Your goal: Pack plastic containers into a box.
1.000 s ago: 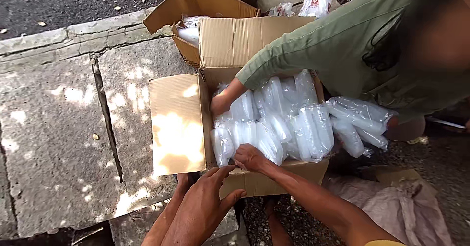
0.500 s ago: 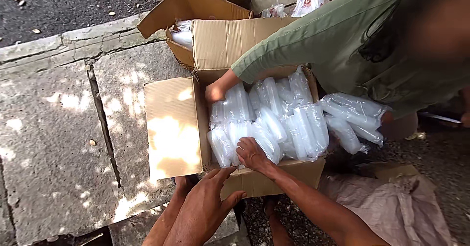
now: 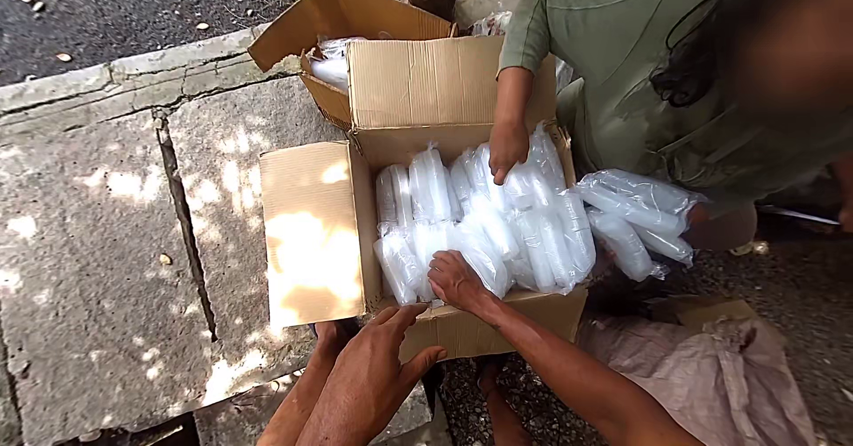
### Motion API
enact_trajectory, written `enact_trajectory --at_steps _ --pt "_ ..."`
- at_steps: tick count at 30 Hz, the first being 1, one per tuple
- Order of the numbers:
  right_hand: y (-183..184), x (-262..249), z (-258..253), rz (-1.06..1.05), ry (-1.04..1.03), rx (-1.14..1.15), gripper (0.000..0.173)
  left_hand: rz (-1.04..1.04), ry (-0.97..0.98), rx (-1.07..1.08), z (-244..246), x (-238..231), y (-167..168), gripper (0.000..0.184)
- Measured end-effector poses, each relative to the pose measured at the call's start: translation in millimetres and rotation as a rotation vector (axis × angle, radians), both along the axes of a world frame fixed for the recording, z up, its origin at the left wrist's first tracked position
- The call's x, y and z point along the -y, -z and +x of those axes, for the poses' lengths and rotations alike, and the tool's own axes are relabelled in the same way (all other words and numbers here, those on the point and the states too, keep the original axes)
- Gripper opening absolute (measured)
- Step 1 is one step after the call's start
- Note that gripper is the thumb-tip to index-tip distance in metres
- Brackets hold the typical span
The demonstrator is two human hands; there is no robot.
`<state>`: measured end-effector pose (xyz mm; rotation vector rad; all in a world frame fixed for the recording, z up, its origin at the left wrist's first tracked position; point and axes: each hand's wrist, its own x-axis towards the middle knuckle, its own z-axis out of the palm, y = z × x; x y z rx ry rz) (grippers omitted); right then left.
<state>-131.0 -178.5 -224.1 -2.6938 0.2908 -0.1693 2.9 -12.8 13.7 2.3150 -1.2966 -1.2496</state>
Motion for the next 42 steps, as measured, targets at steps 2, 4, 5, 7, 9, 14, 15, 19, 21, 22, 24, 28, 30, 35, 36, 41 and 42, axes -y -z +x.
enact_trajectory --at_steps 2,4,5,7,9,14,15,19,21,22,24,28,30,35,36,41,42 --pt "1 1 0 0.006 -0.001 0.004 0.019 0.001 0.0 0.0 0 0 0 0.073" --pt "1 1 0 0.009 0.001 0.008 0.019 -0.009 0.001 0.008 0 1 0 0.073" --pt "1 1 0 0.013 0.003 0.012 0.019 -0.011 0.005 0.009 0 1 0 0.074" --pt "1 2 0 0.018 0.004 0.013 0.019 -0.007 0.012 0.011 -1 1 0 0.074" --pt "-1 2 1 0.032 0.004 0.022 0.019 -0.005 0.013 0.012 -1 2 0 0.073" --pt "-4 14 23 0.027 -0.027 0.119 0.021 0.017 0.028 0.012 0 0 1 0.074" --pt "-5 18 29 0.004 -0.032 0.091 0.021 0.017 0.027 0.011 0 0 2 0.074" --pt "0 28 41 -0.091 -0.057 -0.182 0.02 0.013 0.018 0.003 1 1 2 0.074" --pt "9 30 35 -0.12 -0.079 -0.188 0.021 0.012 0.014 -0.004 2 2 0 0.074" --pt "12 30 30 -0.117 -0.095 -0.172 0.022 0.01 0.013 -0.009 3 3 0 0.074" --pt "18 29 22 -0.113 -0.124 -0.128 0.024 0.009 0.016 -0.009 4 3 -2 0.074" --pt "22 26 19 -0.104 -0.139 -0.098 0.021 0.007 0.014 0.006 4 1 -2 0.073" --pt "22 26 20 -0.106 -0.135 -0.107 0.021 0.003 0.01 0.001 4 1 -1 0.073" --pt "23 26 21 -0.119 -0.145 -0.123 0.023 0.013 0.01 -0.003 4 1 -3 0.072" --pt "23 26 21 -0.121 -0.146 -0.121 0.023 0.009 0.011 -0.003 4 1 -3 0.072" --pt "25 27 21 -0.12 -0.148 -0.116 0.023 0.021 0.011 -0.002 3 1 -3 0.074" --pt "25 27 22 -0.119 -0.148 -0.12 0.023 0.02 0.012 -0.003 3 1 -3 0.074"
